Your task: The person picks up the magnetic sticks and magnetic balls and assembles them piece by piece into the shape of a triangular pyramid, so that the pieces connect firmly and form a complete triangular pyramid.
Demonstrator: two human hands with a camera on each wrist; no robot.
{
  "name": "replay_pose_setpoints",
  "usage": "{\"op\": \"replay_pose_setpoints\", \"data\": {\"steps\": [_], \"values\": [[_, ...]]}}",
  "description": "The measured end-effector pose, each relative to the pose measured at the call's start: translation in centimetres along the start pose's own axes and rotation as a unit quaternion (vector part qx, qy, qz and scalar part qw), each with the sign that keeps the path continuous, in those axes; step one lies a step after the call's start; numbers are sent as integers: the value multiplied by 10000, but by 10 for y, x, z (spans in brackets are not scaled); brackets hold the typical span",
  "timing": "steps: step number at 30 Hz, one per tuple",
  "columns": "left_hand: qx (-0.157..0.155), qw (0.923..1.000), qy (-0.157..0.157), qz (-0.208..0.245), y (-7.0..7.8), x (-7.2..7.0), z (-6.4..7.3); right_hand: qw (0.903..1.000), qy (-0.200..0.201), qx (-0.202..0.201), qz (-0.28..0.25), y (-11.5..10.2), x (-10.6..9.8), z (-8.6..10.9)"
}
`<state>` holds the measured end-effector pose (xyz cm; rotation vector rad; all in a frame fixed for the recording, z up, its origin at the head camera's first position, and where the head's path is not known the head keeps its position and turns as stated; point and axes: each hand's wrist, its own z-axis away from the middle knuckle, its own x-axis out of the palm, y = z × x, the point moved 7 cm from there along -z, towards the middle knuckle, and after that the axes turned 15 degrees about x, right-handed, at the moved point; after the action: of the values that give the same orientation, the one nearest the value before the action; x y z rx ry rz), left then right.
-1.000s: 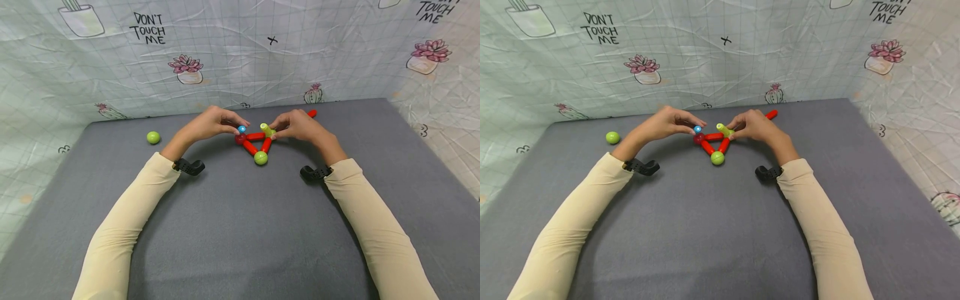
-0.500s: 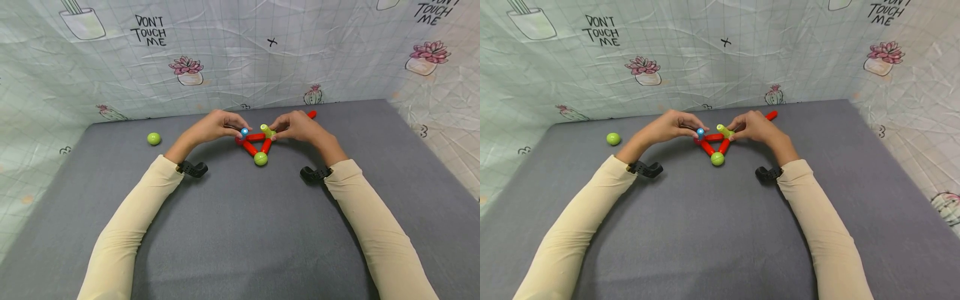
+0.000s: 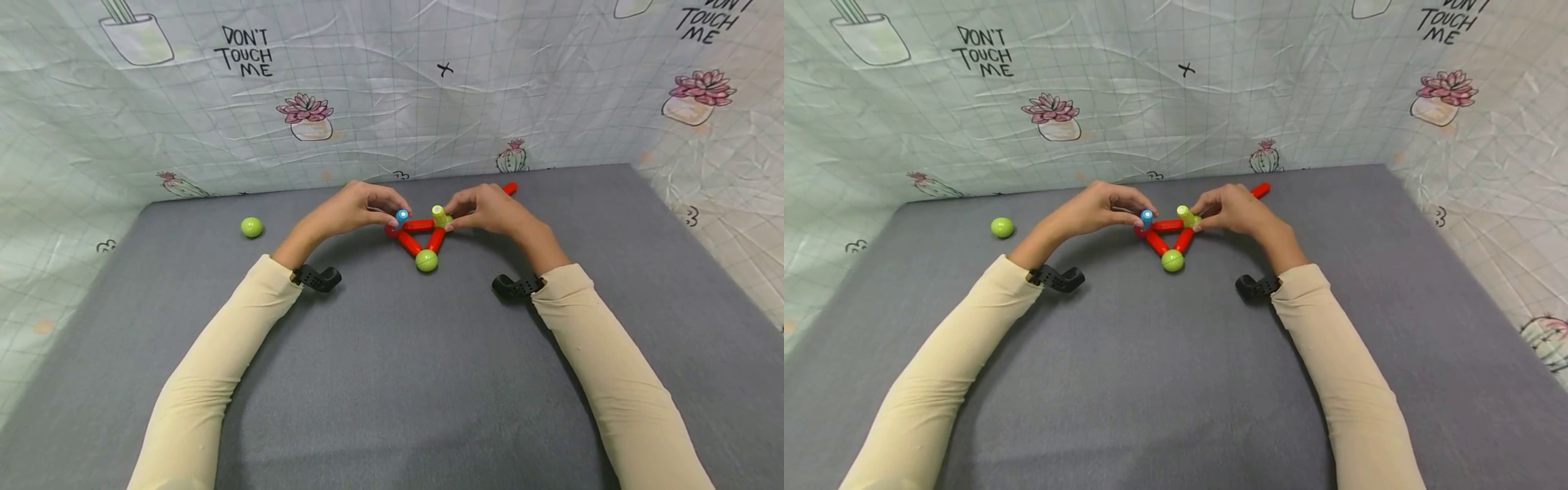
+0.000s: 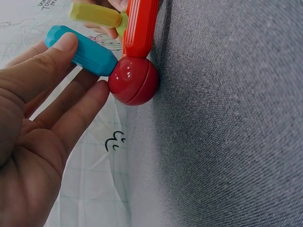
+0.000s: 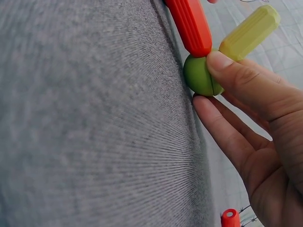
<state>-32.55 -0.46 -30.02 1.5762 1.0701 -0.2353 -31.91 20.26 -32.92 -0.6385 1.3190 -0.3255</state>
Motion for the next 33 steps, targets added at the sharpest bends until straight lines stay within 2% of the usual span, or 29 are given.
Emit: {"op": "replay_pose_setpoints", "data": {"steps": [9,12,16,21,25,33], "values": [[-40,9999,39,-130,2,1,0,9999,39,-115,9,-2,0,0],[-140,9999,56,40,1,1,2,9999,22,-127,1,-2,0,0],[-428,9987,43,278,-7,0,7,9999,-14,-111,-12,-2,1,0],[-820,9964,-187,133,-24,-2,12,10000,4,-64,65,-3,0,1],[-933,9952,-283,107,-36,0,13,10000,0,-10,86,-3,0,1],[-1100,9938,-13,184,-47,4,7,10000,19,31,77,-3,0,1]]}}
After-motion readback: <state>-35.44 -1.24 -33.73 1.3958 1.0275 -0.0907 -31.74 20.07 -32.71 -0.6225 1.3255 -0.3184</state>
